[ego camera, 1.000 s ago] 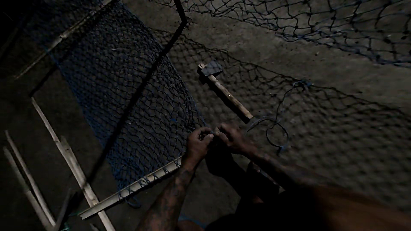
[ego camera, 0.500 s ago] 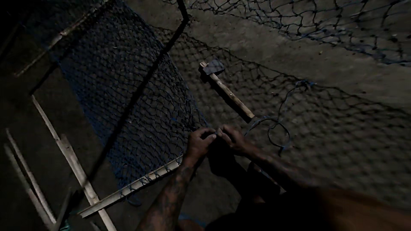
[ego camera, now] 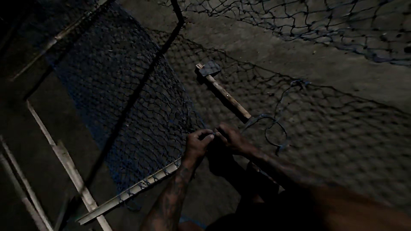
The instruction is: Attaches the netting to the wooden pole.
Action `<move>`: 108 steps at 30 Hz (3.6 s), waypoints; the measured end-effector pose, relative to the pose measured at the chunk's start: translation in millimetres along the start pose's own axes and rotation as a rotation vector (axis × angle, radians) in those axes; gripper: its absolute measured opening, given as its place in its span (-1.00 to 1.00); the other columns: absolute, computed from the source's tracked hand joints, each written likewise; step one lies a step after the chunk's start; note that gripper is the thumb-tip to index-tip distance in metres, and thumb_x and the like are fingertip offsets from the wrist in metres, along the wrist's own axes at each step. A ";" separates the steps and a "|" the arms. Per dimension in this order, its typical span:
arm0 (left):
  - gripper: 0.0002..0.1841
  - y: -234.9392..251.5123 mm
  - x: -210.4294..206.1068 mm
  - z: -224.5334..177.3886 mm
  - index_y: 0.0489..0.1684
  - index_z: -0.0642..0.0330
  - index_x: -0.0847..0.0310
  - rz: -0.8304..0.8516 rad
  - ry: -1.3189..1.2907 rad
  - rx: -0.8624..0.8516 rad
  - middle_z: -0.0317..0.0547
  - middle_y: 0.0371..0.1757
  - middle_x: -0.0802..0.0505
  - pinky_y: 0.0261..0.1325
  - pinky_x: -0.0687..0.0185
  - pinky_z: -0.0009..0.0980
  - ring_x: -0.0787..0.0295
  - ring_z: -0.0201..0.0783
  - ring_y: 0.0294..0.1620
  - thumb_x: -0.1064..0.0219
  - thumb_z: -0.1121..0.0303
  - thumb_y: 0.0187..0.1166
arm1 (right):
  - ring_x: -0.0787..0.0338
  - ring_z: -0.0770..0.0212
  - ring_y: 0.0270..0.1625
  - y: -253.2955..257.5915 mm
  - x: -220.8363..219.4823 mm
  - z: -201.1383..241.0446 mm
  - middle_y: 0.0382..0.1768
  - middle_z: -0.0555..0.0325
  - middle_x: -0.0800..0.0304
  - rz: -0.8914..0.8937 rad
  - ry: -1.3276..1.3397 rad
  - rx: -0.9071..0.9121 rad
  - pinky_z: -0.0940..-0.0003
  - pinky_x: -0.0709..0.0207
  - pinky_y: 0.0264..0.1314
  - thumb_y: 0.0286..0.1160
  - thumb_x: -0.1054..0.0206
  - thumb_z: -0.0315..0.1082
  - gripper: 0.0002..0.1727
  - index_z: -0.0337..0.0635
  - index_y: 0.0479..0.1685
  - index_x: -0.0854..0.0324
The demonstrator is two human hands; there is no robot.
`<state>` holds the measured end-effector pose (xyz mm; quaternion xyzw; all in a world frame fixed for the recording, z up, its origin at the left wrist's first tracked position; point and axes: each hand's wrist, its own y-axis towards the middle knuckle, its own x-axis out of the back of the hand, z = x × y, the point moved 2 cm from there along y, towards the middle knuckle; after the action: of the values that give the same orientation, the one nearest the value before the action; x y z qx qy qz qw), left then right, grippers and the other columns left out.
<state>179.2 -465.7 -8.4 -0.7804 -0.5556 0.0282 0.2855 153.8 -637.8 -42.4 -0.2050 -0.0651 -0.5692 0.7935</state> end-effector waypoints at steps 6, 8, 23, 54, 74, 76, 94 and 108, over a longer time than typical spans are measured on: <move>-0.83 1.9 -11.0 -16.2 -0.01 0.32 -0.81 -0.024 -0.065 -0.042 -0.13 -0.18 -0.93 -0.06 -0.82 -0.45 -0.87 -0.41 -0.22 -0.45 0.51 0.51 | -0.73 0.33 -0.04 -3.6 -1.3 -6.2 -0.07 0.05 -0.71 -0.135 0.289 -0.064 0.36 -0.65 0.14 0.80 -0.06 -0.26 -0.68 -0.33 0.04 -0.62; -0.81 3.3 -17.4 -16.3 -0.01 0.35 -0.78 -0.034 -0.108 -0.064 -0.11 -0.21 -0.91 -0.12 -0.84 -0.43 -0.86 -0.37 -0.27 -0.45 0.53 0.49 | -0.74 0.38 -0.10 -4.7 0.1 -10.2 -0.14 0.11 -0.73 -0.198 0.353 -0.043 0.37 -0.66 0.09 0.77 -0.07 -0.28 -0.71 -0.30 0.02 -0.62; -0.85 8.6 -29.2 -4.7 -0.12 0.44 -0.77 -0.053 -0.231 -0.044 -0.02 -0.28 -0.90 -0.21 -0.83 -0.40 -0.85 -0.30 -0.34 -0.48 0.62 0.42 | -0.76 0.42 -0.15 -7.5 -4.9 -33.1 -0.21 0.15 -0.77 -0.149 0.440 -0.061 0.39 -0.67 0.06 0.80 -0.06 -0.28 -0.71 -0.29 0.03 -0.64; -0.84 5.6 -29.1 1.3 -0.06 0.33 -0.81 -0.137 0.095 -0.214 -0.10 -0.15 -0.93 -0.01 -0.82 -0.47 -0.87 -0.42 -0.17 -0.44 0.54 0.49 | -0.75 0.45 -0.31 -3.4 11.8 -3.7 -0.37 0.22 -0.83 -0.235 0.311 -0.219 0.38 -0.66 -0.09 0.53 -0.40 -0.26 -0.81 -0.18 -0.19 -0.84; -0.86 8.5 -20.4 -9.4 -0.13 0.19 -0.90 -0.081 0.241 -0.287 -0.18 -0.13 -0.95 0.04 -0.81 -0.49 -0.88 -0.47 -0.14 -0.47 0.38 0.51 | -0.70 0.42 -0.39 0.3 2.6 -17.0 -0.44 0.27 -0.69 -0.100 0.732 -0.160 0.43 -0.66 -0.22 0.67 -0.07 -0.42 -0.81 -0.22 -0.23 -0.58; -0.86 9.6 -19.8 -9.7 -0.11 0.22 -0.88 -0.084 0.191 -0.237 -0.18 -0.15 -0.94 0.00 -0.82 -0.49 -0.88 -0.47 -0.17 -0.47 0.41 0.50 | -0.71 0.41 -0.40 0.0 1.3 -17.6 -0.43 0.25 -0.72 -0.130 0.773 -0.182 0.43 -0.67 -0.23 0.67 -0.12 -0.42 -0.83 -0.25 -0.18 -0.62; -0.84 5.2 -14.4 -19.7 -0.29 0.28 -0.88 -0.145 0.750 -0.618 0.02 -0.18 -0.94 -0.09 -0.86 -0.28 -0.93 -0.18 -0.21 -0.40 0.39 0.47 | -0.72 0.39 -0.38 4.9 5.3 -3.9 -0.44 0.21 -0.72 -0.073 0.691 -0.348 0.42 -0.65 -0.21 0.68 -0.23 -0.38 -0.83 -0.25 -0.24 -0.65; -0.83 -2.7 -28.3 -27.3 -0.37 0.32 -0.85 -0.218 0.971 -0.582 0.07 -0.28 -0.91 -0.28 -0.83 -0.12 -0.92 -0.03 -0.31 -0.38 0.40 0.44 | -0.70 0.32 -0.35 4.5 0.0 3.4 -0.40 0.15 -0.70 -0.141 0.463 -0.395 0.31 -0.63 -0.18 0.62 -0.24 -0.33 -0.82 -0.24 -0.19 -0.69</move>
<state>176.0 -501.3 8.0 -0.6885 -0.4230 -0.5168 0.2826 158.5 -635.3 -40.5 -0.2149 0.2152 -0.6561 0.6906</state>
